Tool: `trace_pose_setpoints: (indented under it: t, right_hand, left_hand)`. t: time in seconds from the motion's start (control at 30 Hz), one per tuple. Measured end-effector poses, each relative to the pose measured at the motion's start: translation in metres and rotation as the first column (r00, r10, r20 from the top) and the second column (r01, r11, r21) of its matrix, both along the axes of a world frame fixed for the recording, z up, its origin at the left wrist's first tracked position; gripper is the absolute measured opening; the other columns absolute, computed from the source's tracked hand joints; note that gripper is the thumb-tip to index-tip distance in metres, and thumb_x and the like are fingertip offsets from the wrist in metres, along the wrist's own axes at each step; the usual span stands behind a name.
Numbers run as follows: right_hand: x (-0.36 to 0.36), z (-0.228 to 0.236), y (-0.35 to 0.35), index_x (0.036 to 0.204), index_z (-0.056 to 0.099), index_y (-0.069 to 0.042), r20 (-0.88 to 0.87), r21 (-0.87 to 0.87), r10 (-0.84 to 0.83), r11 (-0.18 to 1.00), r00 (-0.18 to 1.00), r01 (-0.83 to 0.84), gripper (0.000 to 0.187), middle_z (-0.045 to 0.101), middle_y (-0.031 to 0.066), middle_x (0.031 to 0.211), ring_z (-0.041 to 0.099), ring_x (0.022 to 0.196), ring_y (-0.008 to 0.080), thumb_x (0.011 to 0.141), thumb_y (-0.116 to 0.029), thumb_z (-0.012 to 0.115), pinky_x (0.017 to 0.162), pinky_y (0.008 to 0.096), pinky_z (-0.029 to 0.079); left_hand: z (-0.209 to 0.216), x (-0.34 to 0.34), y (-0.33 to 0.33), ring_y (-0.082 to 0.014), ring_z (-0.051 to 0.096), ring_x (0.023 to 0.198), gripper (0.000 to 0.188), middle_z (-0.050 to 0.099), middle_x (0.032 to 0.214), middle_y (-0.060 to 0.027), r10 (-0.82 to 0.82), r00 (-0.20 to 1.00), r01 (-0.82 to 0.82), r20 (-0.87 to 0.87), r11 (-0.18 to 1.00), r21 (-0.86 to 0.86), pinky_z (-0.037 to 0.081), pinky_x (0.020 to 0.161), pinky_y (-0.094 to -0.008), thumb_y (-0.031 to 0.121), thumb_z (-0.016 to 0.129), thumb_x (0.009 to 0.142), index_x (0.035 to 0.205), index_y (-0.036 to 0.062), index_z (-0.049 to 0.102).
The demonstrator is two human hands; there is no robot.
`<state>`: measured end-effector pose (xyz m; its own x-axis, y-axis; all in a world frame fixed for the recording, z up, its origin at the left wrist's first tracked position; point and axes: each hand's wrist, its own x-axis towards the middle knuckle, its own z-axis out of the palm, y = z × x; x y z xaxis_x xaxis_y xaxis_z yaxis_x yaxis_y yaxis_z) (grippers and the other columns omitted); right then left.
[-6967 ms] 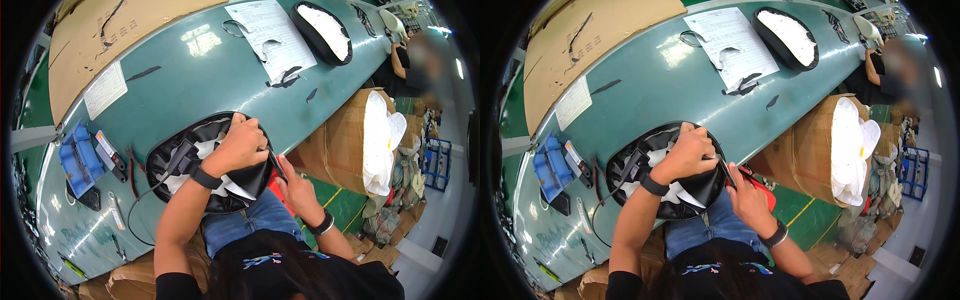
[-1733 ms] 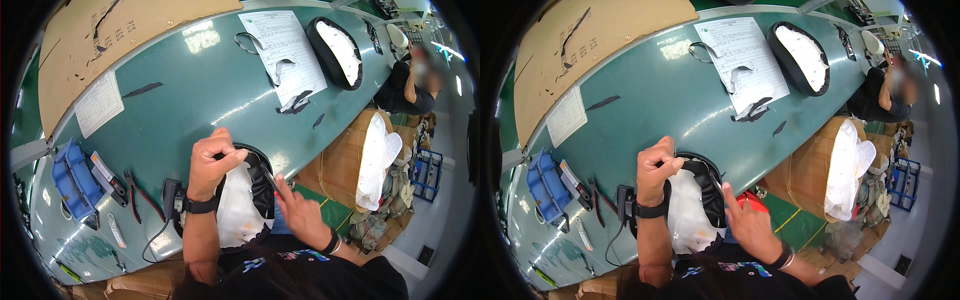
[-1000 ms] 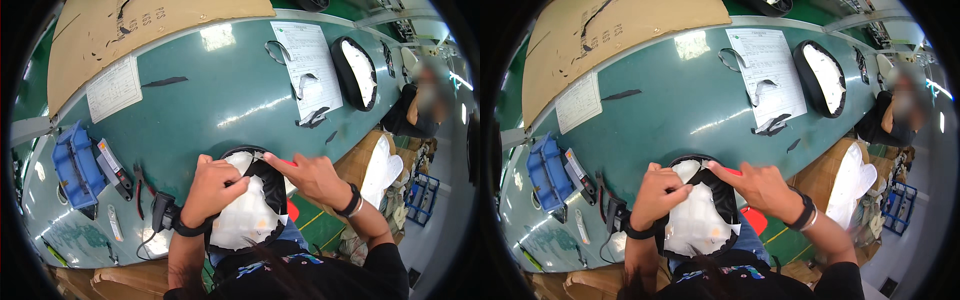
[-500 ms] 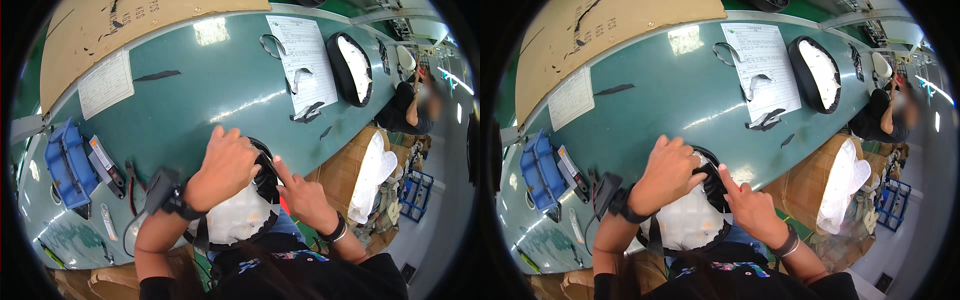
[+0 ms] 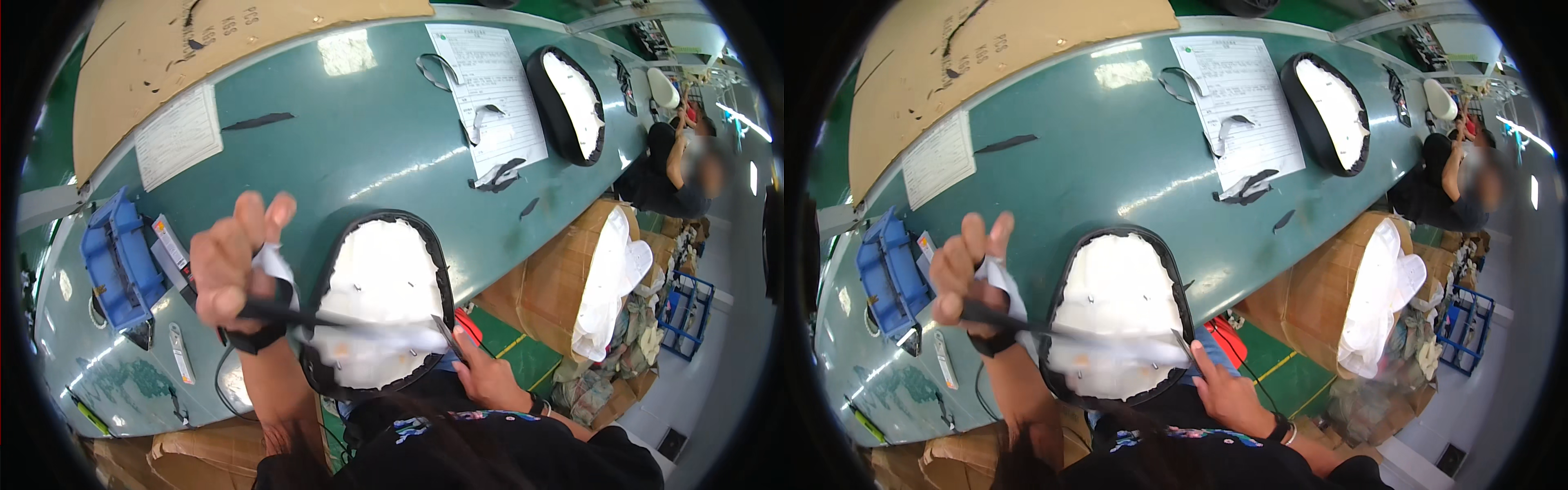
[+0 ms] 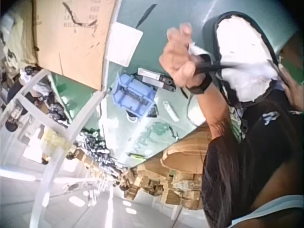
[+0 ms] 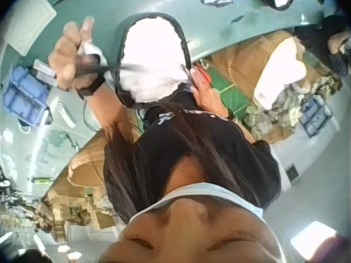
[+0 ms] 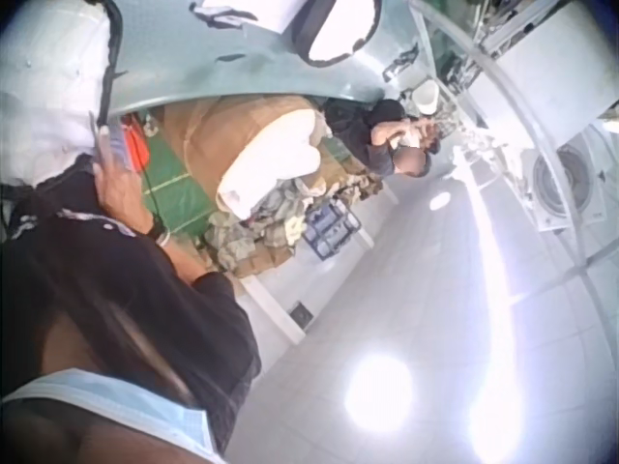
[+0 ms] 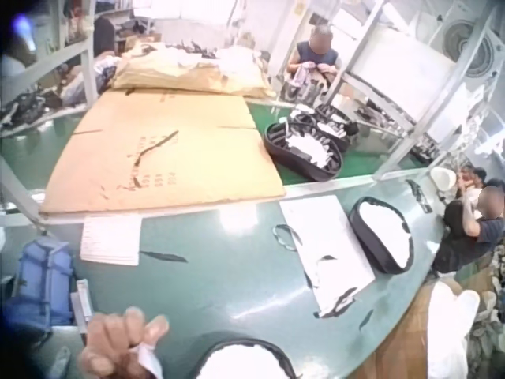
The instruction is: Assembling and trimming the edges of bicycle seat covers at a factory workbench.
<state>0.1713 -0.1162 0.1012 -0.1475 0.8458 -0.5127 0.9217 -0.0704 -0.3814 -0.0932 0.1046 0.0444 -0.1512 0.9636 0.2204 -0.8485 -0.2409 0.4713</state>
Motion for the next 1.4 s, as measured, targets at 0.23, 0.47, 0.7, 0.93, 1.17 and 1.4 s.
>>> trace_pose_setpoints:
  t: [0.23,0.47,0.7,0.93,1.17,1.4]
  right_hand:
    - [0.008,-0.033,0.092,0.138,0.034,0.000,-0.404,0.053,-0.395,0.890,0.825,0.452,0.082,0.056,0.0181,0.119,0.064,0.099,0.0246,0.077,-0.030,0.079,0.076,0.0334,0.052]
    - [-0.061,-0.075,0.109,0.136,0.034,0.001,-0.698,-0.118,-0.411,0.874,0.587,0.472,0.060,0.046,0.0118,0.124,0.047,0.113,0.0197,0.087,-0.013,0.065,0.100,0.0328,0.038]
    - [-0.178,-0.033,0.070,0.142,0.027,0.004,-0.681,0.243,0.301,0.953,0.668,-0.181,0.083,0.047,0.0233,0.129,0.054,0.113,0.0332,0.085,-0.037,0.072,0.099,0.0398,0.041]
    - [-0.151,-0.046,0.126,0.126,0.053,-0.004,-0.718,0.088,0.064,0.996,0.693,-0.001,0.053,0.060,0.0086,0.091,0.061,0.082,0.0179,0.084,-0.029,0.072,0.075,0.0311,0.048]
    - [0.025,-0.070,0.352,0.098,0.055,-0.004,-0.802,0.052,-0.329,0.793,0.499,0.607,0.020,0.056,0.0020,0.070,0.057,0.056,0.0114,0.083,-0.011,0.066,0.049,0.0255,0.047]
    - [0.055,-0.113,0.546,0.133,0.040,-0.008,-0.948,-0.250,-0.319,0.717,-0.012,0.651,0.056,0.055,0.0073,0.087,0.057,0.065,0.0157,0.083,0.002,0.063,0.063,0.0312,0.054]
  left_hand:
    - [0.017,-0.044,-0.169,-0.0186,0.051,0.067,0.028,0.052,0.069,-0.0023,-0.898,0.415,0.890,-0.147,0.434,-0.136,0.043,0.062,-0.0329,0.015,0.066,0.086,0.064,0.0024,0.055]
    - [0.005,-0.084,-0.391,-0.0279,0.068,0.086,0.044,0.069,0.087,-0.0124,-0.931,-0.188,-0.382,-0.313,0.363,-0.850,0.052,0.078,-0.0391,0.035,0.082,0.068,0.099,0.0082,0.066]
    - [-0.012,-0.055,-0.404,-0.0282,0.043,0.128,0.075,0.045,0.140,-0.0112,0.465,0.776,-0.554,-0.425,0.183,-0.812,0.036,0.108,-0.0434,0.047,0.065,0.086,0.141,0.0038,0.039]
    - [-0.076,-0.114,-0.618,-0.0281,0.059,0.096,0.065,0.061,0.107,-0.0218,0.259,0.031,-0.945,-0.965,-0.307,-0.112,0.051,0.084,-0.0384,0.032,0.081,0.076,0.114,-0.0119,0.053]
    - [-0.038,-0.129,-0.559,-0.0361,0.067,0.077,0.045,0.069,0.084,-0.0213,-0.884,0.024,-0.852,-0.468,-0.263,0.454,0.058,0.070,-0.0443,0.034,0.080,0.070,0.088,-0.0039,0.066]
    - [-0.046,-0.141,-0.475,-0.0226,0.055,0.061,0.015,0.057,0.067,-0.0059,0.489,0.561,-0.691,-0.668,-0.167,-0.703,0.049,0.059,-0.0353,0.013,0.062,0.084,0.073,0.0044,0.057]
